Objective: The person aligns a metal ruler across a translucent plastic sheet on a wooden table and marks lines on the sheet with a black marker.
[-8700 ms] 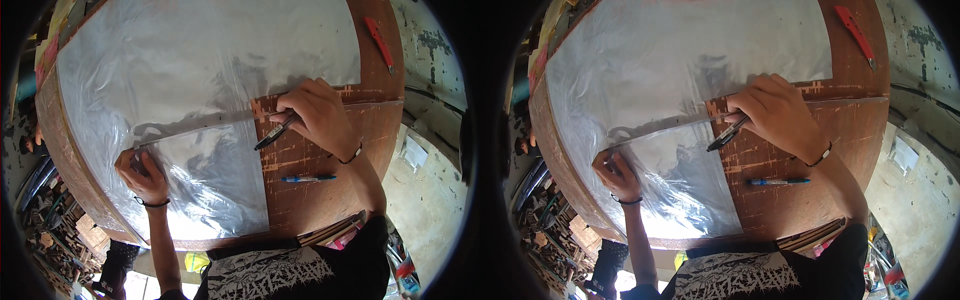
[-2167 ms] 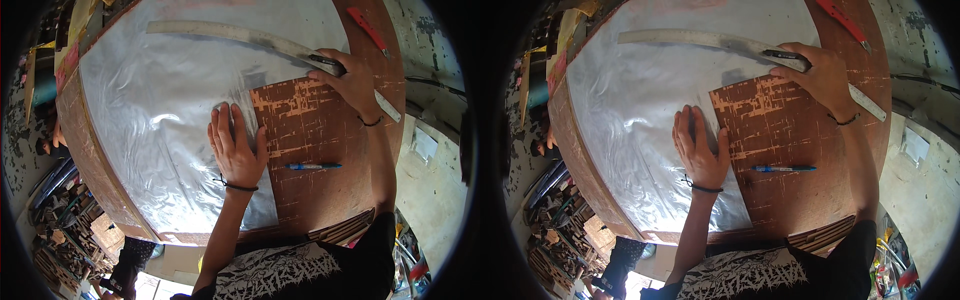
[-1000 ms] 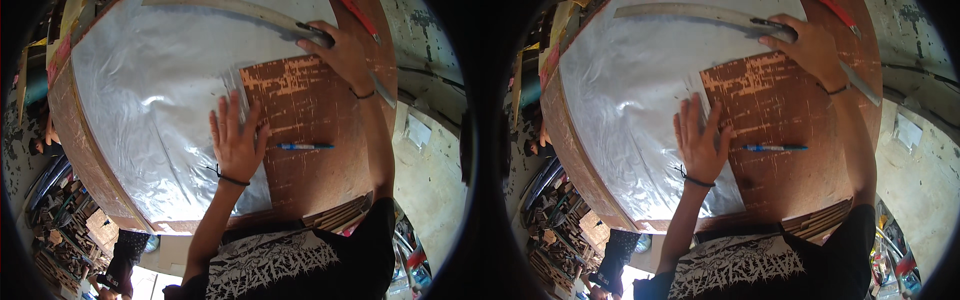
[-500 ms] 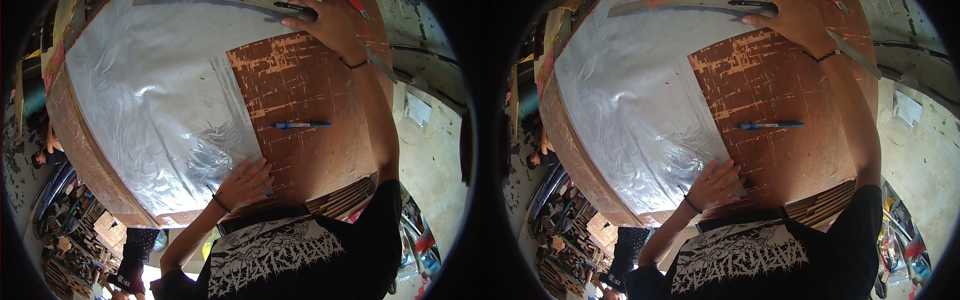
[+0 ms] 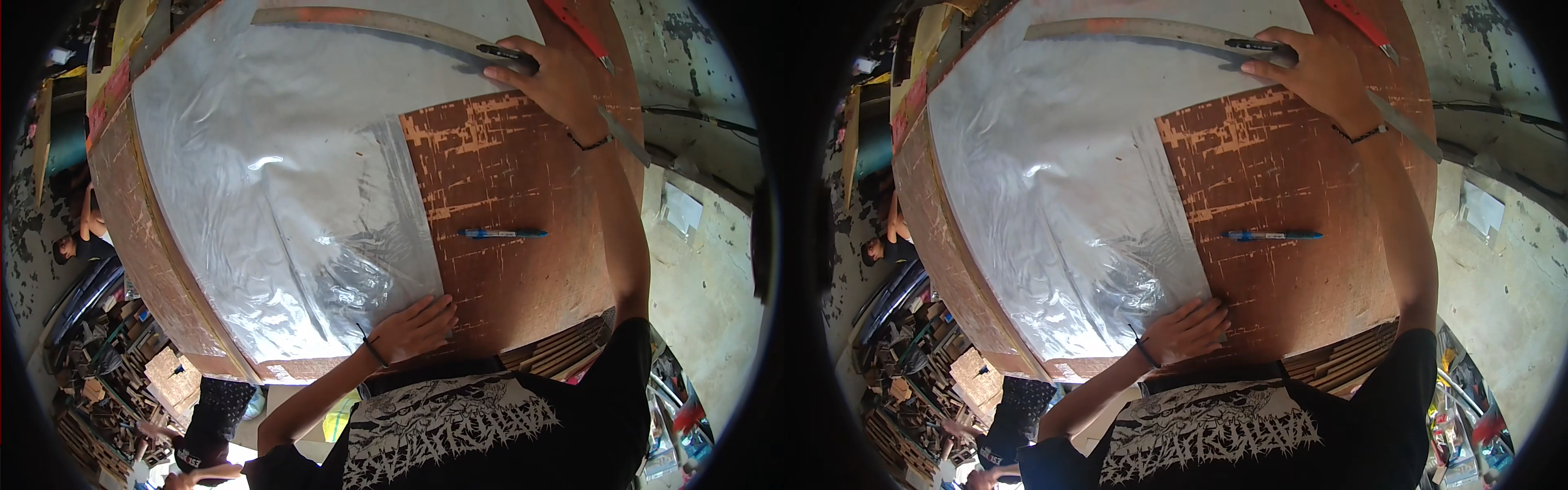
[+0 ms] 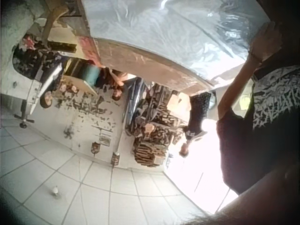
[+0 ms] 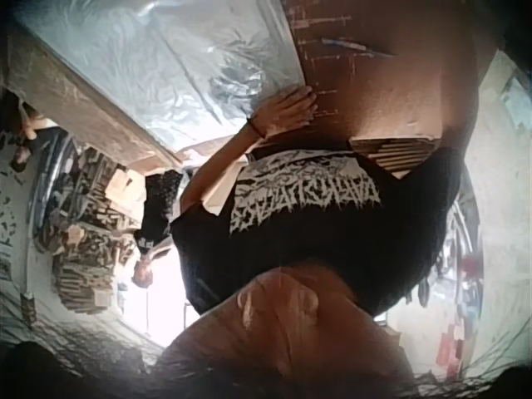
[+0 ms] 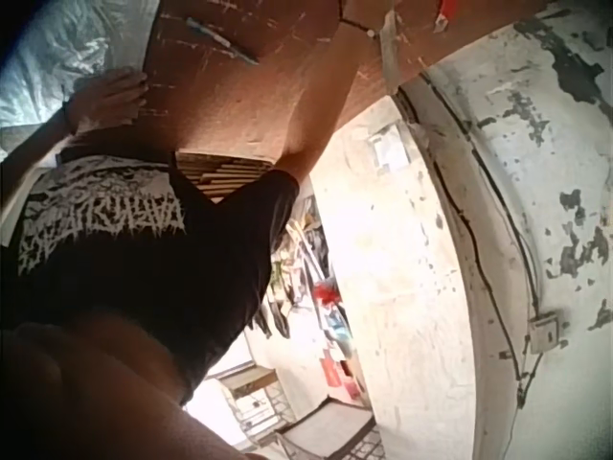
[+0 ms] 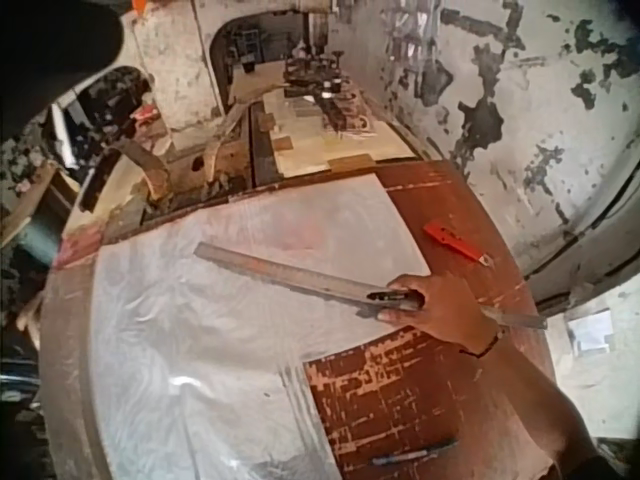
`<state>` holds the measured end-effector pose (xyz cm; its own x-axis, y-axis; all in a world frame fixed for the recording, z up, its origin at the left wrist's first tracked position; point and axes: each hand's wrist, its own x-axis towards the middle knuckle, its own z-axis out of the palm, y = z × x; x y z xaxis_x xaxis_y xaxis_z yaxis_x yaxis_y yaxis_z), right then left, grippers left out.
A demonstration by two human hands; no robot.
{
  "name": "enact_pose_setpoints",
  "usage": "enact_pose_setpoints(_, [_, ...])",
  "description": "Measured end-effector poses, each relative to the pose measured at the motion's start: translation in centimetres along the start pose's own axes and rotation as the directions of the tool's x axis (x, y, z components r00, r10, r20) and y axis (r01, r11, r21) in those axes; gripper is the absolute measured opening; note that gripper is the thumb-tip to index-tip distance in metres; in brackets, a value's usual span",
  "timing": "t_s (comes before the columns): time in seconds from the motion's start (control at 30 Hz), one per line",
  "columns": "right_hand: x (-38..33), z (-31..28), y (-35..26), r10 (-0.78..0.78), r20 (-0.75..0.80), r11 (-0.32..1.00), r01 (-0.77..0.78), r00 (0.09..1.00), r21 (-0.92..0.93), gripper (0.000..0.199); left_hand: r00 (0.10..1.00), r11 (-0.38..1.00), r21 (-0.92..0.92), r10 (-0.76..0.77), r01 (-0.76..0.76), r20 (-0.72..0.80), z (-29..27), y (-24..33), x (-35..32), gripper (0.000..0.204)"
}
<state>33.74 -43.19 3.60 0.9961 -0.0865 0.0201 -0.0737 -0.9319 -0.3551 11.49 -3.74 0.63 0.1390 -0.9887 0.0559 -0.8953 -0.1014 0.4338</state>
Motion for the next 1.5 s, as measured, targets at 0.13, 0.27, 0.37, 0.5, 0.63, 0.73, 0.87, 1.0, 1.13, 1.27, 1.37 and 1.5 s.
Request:
enact_pose_setpoints(0.13, [0.3, -0.3, -0.3, 0.016, 0.020, 1.000, -0.016, 1.000, -0.001, 0.061, 1.000, 0.998, -0.059, -0.016, 0.017, 0.014, 0.1, 0.2, 0.0, 0.047])
enact_pose_setpoints(0.27, [0.4, -0.3, -0.2, 0.023, 0.040, 0.999, -0.024, 0.999, 0.027, 0.061, 0.998, 0.992, -0.122, -0.031, 0.037, 0.051, 0.3, 0.6, -0.2, 0.048])
enact_pose_setpoints(0.37, [0.5, -0.4, -0.4, 0.050, 0.070, 0.998, -0.053, 0.996, 0.043, 0.060, 0.998, 0.994, -0.109, -0.027, 0.032, 0.049, 0.7, 0.9, -0.5, 0.047])
enact_pose_setpoints(0.5, [0.8, -1.0, -0.6, 0.063, 0.103, 0.994, -0.072, 0.993, 0.080, 0.061, 1.000, 0.988, -0.150, -0.031, 0.030, -0.002, 0.9, 1.0, -0.5, 0.047])
enact_pose_setpoints(0.63, [0.5, -1.5, -0.8, -0.019, 0.022, 1.000, 0.019, 1.000, 0.020, 0.058, 0.998, 0.959, -0.280, -0.055, 0.045, -0.030, 1.0, 1.2, -0.2, 0.049])
enact_pose_setpoints(0.73, [-0.4, -3.3, -1.4, -0.080, -0.121, 0.993, 0.089, 0.989, 0.071, 0.049, 0.984, 0.935, -0.343, -0.137, 0.090, -0.116, -0.2, 0.6, 0.5, 0.049])
enact_pose_setpoints(0.87, [-1.8, -5.5, -2.5, 0.013, -0.059, 0.986, -0.004, 0.998, 0.165, 0.050, 0.875, 0.921, -0.233, -0.373, 0.311, -0.308, -4.6, -2.0, 2.4, 0.047])
enact_pose_setpoints(1.0, [-3.7, -5.6, -3.5, -0.150, 0.000, 0.945, 0.144, 0.989, 0.292, 0.048, 0.455, 0.716, -0.369, -0.675, 0.593, -0.580, -8.1, -6.5, 3.9, 0.042])
enact_pose_setpoints(1.13, [-4.7, -4.7, -3.2, -0.337, 0.089, 0.886, 0.284, 0.937, 0.368, 0.051, -0.050, 0.426, -0.565, -0.766, 0.707, -0.640, -10.7, -10.5, 1.9, 0.031])
enact_pose_setpoints(1.27, [-4.6, -2.0, -2.2, -0.455, 0.088, 0.860, 0.411, 0.886, 0.302, 0.053, -0.106, 0.393, -0.484, -0.682, 0.782, -0.724, -10.6, -14.1, 0.0, 0.036])
enact_pose_setpoints(1.37, [-4.3, -1.2, -2.2, -0.485, 0.115, 0.856, 0.444, 0.867, 0.265, 0.053, -0.094, 0.362, -0.464, -0.698, 0.809, -0.710, -9.7, -15.4, -0.2, 0.043])
enact_pose_setpoints(1.5, [-3.9, -0.6, -2.4, -0.499, 0.147, 0.853, 0.454, 0.854, 0.258, 0.051, -0.110, 0.305, -0.453, -0.718, 0.838, -0.687, -8.4, -16.0, 0.0, 0.046])
